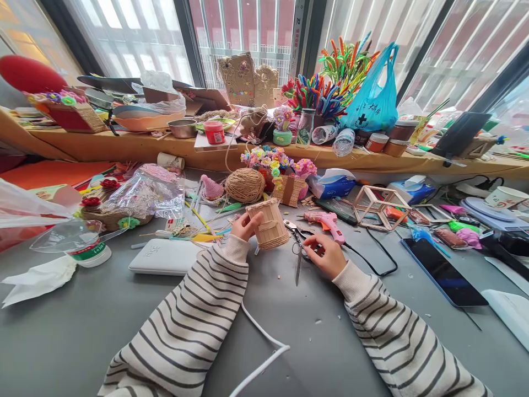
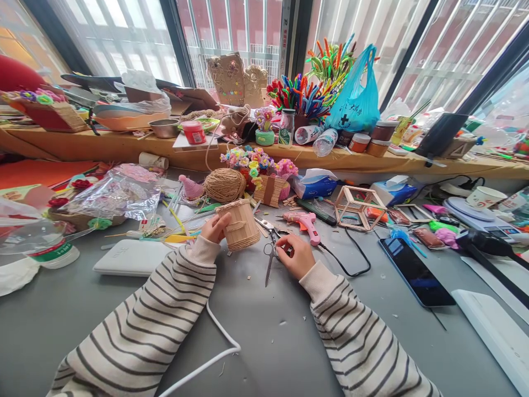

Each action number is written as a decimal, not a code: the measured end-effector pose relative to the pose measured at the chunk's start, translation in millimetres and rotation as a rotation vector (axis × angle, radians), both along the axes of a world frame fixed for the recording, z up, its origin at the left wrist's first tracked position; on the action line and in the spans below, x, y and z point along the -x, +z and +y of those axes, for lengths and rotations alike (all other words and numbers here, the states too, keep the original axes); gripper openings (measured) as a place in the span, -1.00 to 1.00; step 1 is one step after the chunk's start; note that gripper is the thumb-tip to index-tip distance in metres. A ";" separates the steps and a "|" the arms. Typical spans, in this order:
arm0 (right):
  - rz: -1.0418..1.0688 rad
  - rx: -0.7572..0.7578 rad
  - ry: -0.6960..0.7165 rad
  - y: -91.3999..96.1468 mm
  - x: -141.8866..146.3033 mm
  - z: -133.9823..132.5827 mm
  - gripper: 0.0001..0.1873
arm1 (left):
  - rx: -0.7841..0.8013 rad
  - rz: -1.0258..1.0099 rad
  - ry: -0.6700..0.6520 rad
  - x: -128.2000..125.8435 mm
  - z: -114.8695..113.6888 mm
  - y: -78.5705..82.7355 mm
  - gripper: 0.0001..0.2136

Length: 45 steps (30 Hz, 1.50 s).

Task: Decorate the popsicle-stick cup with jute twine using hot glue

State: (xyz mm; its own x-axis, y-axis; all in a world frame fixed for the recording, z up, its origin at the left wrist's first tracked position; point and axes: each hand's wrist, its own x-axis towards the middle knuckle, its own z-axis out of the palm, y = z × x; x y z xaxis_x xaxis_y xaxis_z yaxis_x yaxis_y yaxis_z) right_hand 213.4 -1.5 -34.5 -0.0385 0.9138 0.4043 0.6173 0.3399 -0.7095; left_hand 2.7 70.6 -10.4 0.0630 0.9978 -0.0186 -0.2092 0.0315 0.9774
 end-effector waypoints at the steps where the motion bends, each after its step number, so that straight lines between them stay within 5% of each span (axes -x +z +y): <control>1: -0.009 -0.013 0.004 -1.5 -0.6 0.4 -0.92 | 0.011 -0.006 -0.002 -0.1 -0.8 1.0 -0.41; 10: -0.075 -0.088 0.055 -7.2 -3.6 2.1 -0.86 | 0.083 -0.083 -0.007 2.8 1.4 -2.3 -0.59; 18: -0.081 -0.108 0.034 -8.7 -3.3 4.0 -0.86 | 0.125 -0.333 -0.116 -2.4 -7.5 11.3 -0.48; 31: -0.077 -0.092 0.016 -6.1 0.8 3.1 -0.86 | 0.278 -0.632 0.055 3.0 -5.8 14.0 -0.52; 40: -0.049 -0.081 -0.016 -8.3 0.1 0.3 -0.87 | 0.260 -0.673 0.129 0.7 -6.3 18.7 -0.50; 45: -0.004 -0.067 -0.028 -8.0 -0.1 0.4 -0.86 | 0.152 -0.498 0.098 -1.4 -11.8 16.8 -0.58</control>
